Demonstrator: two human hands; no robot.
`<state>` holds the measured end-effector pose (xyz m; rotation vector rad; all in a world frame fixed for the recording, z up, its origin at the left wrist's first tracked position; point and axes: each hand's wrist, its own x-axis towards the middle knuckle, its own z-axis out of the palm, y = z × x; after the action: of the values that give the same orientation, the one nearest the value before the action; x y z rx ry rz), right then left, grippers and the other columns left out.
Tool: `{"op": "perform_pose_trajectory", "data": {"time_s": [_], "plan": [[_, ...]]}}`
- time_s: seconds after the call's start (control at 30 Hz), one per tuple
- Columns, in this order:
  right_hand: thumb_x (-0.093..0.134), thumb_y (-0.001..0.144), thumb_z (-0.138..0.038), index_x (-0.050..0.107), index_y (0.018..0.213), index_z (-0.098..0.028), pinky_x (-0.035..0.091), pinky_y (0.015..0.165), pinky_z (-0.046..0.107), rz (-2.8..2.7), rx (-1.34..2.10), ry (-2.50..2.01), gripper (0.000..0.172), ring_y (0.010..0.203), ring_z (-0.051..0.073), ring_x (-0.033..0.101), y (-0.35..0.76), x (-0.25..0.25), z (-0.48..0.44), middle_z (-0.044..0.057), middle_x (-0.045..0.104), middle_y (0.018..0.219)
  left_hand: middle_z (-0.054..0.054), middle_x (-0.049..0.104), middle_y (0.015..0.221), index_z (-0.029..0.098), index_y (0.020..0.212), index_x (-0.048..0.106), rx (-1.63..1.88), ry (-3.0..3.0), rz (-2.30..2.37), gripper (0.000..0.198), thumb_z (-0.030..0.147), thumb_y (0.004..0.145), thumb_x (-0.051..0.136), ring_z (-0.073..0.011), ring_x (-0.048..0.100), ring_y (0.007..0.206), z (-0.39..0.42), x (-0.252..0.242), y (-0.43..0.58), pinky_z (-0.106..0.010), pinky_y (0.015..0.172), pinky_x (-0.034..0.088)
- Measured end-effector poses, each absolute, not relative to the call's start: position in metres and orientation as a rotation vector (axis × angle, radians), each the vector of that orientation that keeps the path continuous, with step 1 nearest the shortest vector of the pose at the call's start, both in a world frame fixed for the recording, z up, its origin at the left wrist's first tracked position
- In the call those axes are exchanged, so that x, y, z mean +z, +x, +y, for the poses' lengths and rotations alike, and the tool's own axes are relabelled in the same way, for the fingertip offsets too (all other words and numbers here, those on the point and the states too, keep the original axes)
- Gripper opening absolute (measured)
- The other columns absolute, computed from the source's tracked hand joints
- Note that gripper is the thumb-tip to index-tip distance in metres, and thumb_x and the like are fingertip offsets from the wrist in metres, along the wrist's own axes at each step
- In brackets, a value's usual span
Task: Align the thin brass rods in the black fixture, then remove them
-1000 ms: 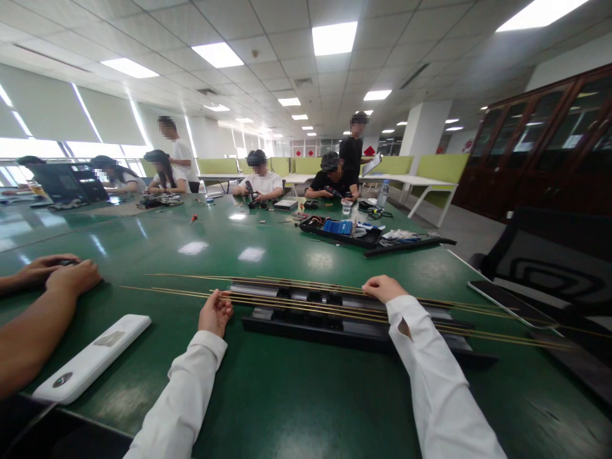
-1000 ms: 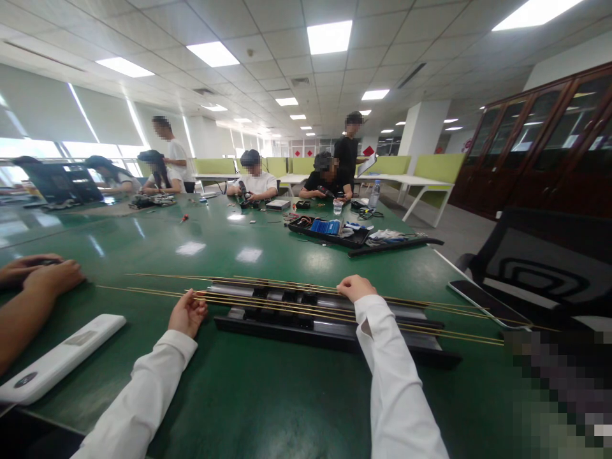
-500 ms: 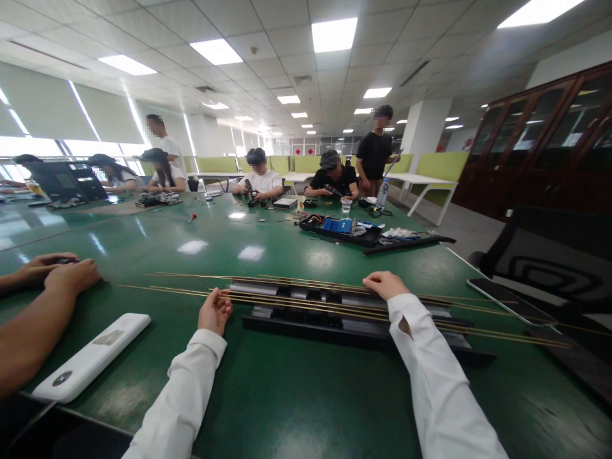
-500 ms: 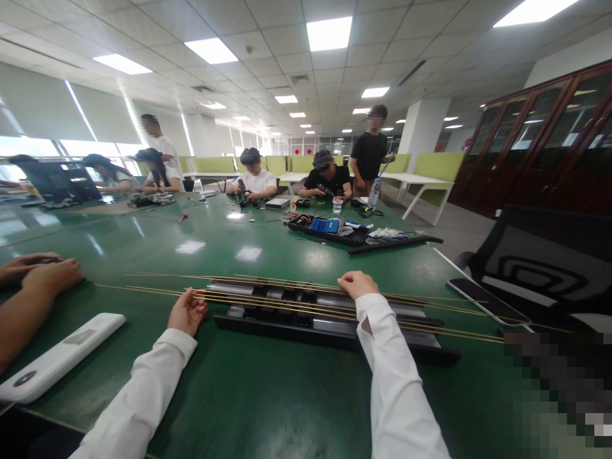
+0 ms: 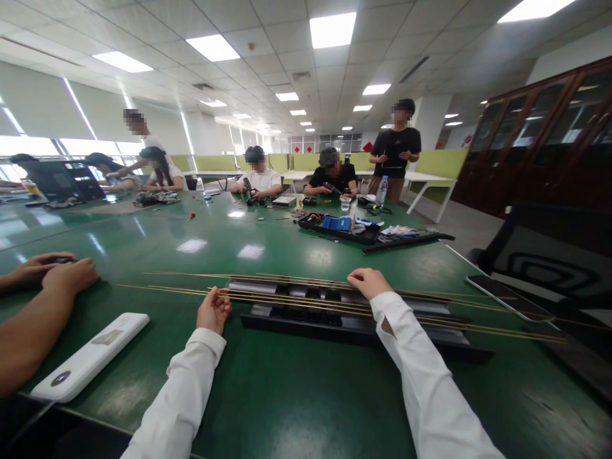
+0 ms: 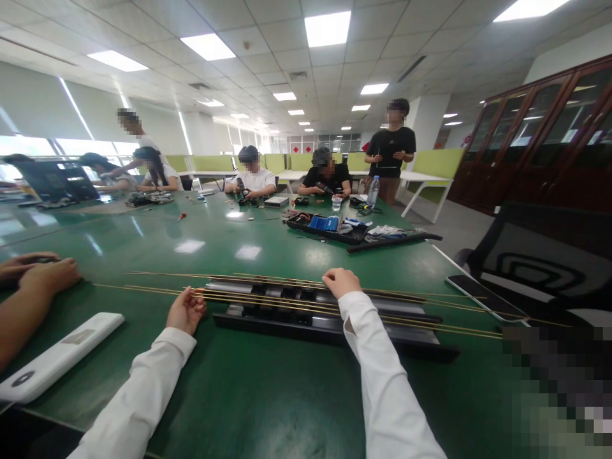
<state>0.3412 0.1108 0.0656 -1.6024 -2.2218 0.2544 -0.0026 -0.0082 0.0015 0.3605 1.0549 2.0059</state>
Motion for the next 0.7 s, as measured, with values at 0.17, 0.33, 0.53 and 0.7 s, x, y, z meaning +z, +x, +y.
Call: {"op": "perform_pose_trajectory", "data": {"time_s": [0.17, 0.33, 0.53, 0.7], "plan": [[0.048, 0.071, -0.029, 0.065, 0.073, -0.023, 0.039, 0.067, 0.022, -2.279, 0.216, -1.622, 0.018, 0.076, 0.014, 0.057, 0.3345, 0.0645, 0.1071, 0.001, 0.066, 0.078, 0.0, 0.045, 0.044, 0.011, 0.065, 0.058, 2.009, 0.363, 1.047, 0.018, 0.027, 0.068, 0.05, -0.0066, 0.042, 0.04, -0.0078, 0.0016, -0.0015, -0.016, 0.035, 0.032], [0.049, 0.071, -0.03, 0.065, 0.072, -0.023, 0.038, 0.065, 0.021, -2.27, 0.226, -1.636, 0.018, 0.073, 0.013, 0.057, 0.335, 0.0641, 0.1077, 0.001, 0.066, 0.076, 0.0, 0.045, 0.045, 0.011, 0.066, 0.058, 2.001, 0.361, 1.042, 0.018, 0.027, 0.068, 0.051, -0.0065, 0.042, 0.04, -0.0076, 0.0007, -0.0026, -0.016, 0.035, 0.032], [0.049, 0.071, -0.03, 0.065, 0.072, -0.022, 0.038, 0.065, 0.022, -2.264, 0.268, -1.638, 0.018, 0.073, 0.014, 0.057, 0.3355, 0.0633, 0.1095, 0.003, 0.065, 0.076, 0.001, 0.045, 0.044, 0.012, 0.066, 0.057, 1.992, 0.357, 1.057, 0.017, 0.028, 0.066, 0.052, -0.0068, 0.042, 0.038, -0.0085, 0.0012, -0.0025, -0.017, 0.035, 0.033], [0.049, 0.07, -0.03, 0.065, 0.071, -0.022, 0.038, 0.064, 0.022, -2.259, 0.277, -1.639, 0.018, 0.072, 0.014, 0.057, 0.3381, 0.0622, 0.1107, 0.003, 0.065, 0.075, 0.0, 0.046, 0.044, 0.011, 0.065, 0.057, 1.998, 0.347, 1.059, 0.018, 0.027, 0.068, 0.05, -0.0065, 0.041, 0.039, -0.0082, 0.0015, -0.0024, -0.016, 0.035, 0.032]]}}
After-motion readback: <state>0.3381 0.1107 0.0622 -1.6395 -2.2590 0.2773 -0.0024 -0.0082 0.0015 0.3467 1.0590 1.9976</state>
